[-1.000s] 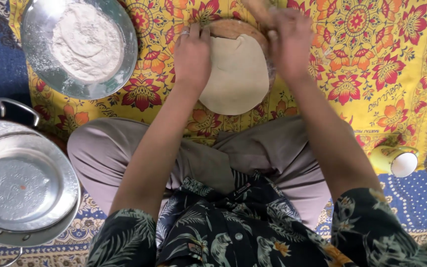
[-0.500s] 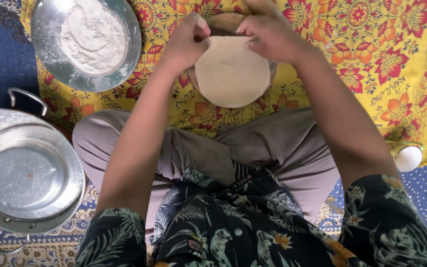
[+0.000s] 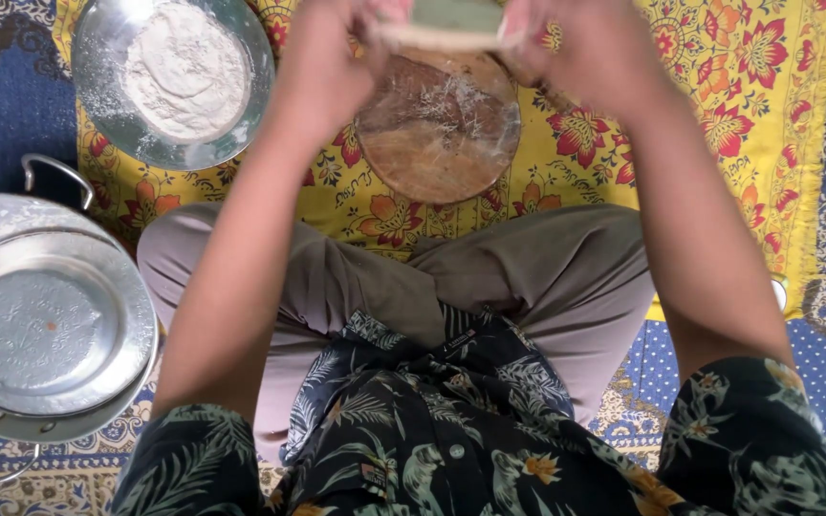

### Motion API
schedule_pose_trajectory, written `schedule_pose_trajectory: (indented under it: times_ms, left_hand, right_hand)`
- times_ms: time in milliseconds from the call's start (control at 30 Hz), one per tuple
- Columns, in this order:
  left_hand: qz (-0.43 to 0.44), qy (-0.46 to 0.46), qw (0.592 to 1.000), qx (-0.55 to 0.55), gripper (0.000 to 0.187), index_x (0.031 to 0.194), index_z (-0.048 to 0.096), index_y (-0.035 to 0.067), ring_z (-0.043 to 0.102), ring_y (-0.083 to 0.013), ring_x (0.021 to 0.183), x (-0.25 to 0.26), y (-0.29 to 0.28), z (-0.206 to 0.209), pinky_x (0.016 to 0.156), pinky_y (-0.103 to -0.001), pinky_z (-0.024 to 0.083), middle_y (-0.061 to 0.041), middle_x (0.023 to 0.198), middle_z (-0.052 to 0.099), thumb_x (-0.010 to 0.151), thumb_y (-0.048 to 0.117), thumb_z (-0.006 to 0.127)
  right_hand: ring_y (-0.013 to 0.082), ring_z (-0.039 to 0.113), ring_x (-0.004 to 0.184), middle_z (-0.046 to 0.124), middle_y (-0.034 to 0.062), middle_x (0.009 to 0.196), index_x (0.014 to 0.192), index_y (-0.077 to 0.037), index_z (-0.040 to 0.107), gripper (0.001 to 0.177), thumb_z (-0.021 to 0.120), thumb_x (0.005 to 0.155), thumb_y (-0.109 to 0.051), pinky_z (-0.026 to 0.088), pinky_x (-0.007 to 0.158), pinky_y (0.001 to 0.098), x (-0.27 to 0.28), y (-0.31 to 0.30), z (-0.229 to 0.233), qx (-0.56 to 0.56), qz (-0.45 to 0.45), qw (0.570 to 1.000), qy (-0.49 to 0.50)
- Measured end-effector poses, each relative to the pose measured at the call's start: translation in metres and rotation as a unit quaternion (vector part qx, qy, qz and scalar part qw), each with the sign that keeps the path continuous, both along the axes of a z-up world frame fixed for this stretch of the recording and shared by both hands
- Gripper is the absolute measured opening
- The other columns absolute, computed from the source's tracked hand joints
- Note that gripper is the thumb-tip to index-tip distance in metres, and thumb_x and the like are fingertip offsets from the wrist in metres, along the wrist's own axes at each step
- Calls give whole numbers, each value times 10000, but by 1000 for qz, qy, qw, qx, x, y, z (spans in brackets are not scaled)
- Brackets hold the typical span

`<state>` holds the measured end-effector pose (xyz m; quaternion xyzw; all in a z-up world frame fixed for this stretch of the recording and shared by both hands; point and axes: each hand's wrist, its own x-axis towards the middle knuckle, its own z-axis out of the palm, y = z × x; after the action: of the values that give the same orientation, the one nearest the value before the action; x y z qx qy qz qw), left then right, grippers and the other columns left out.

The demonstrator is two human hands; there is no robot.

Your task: Rolling out flatbread dough on a wooden board using a rolling pin.

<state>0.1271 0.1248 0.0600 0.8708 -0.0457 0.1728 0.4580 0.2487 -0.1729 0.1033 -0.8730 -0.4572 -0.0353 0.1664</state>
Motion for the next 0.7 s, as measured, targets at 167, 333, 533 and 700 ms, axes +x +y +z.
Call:
schedule_pose_trajectory:
  times_ms: [167,333,533,700]
  left_hand:
    - [-16,-6,991,134,389,1195,663,46,677,-376,993,-33,-33,-57,895,-456,557,-180,1071,687,823,-53,714]
    - [-57,122,962,238,450,1199,657,12,649,-381,1024,-59,-56,-72,878,-464,533,-188,1082,673,772,79,780]
    - [-3,93,969,229,379,1163,679,-16,631,-380,1037,-64,-72,-89,897,-450,536,-186,1062,649,812,93,772]
    - [33,92,965,243,169,940,717,44,638,-361,1056,-68,-81,-87,918,-453,527,-154,1037,653,793,111,769]
  right_hand:
    - [306,677,941,656,72,957,1027,-111,690,174,795,892,-77,525,824,446,-50,8,-52,53,96,993,34]
    - [321,655,990,644,88,1010,1063,-113,692,221,766,858,-74,534,829,448,-81,2,-90,34,61,996,51]
    - [342,626,1070,620,120,1156,1227,-69,684,324,756,913,-107,532,889,443,-98,17,-111,65,3,997,33]
    - [326,611,1058,611,86,1111,1204,-98,697,299,786,926,-158,506,895,456,-106,18,-121,42,-14,998,36]
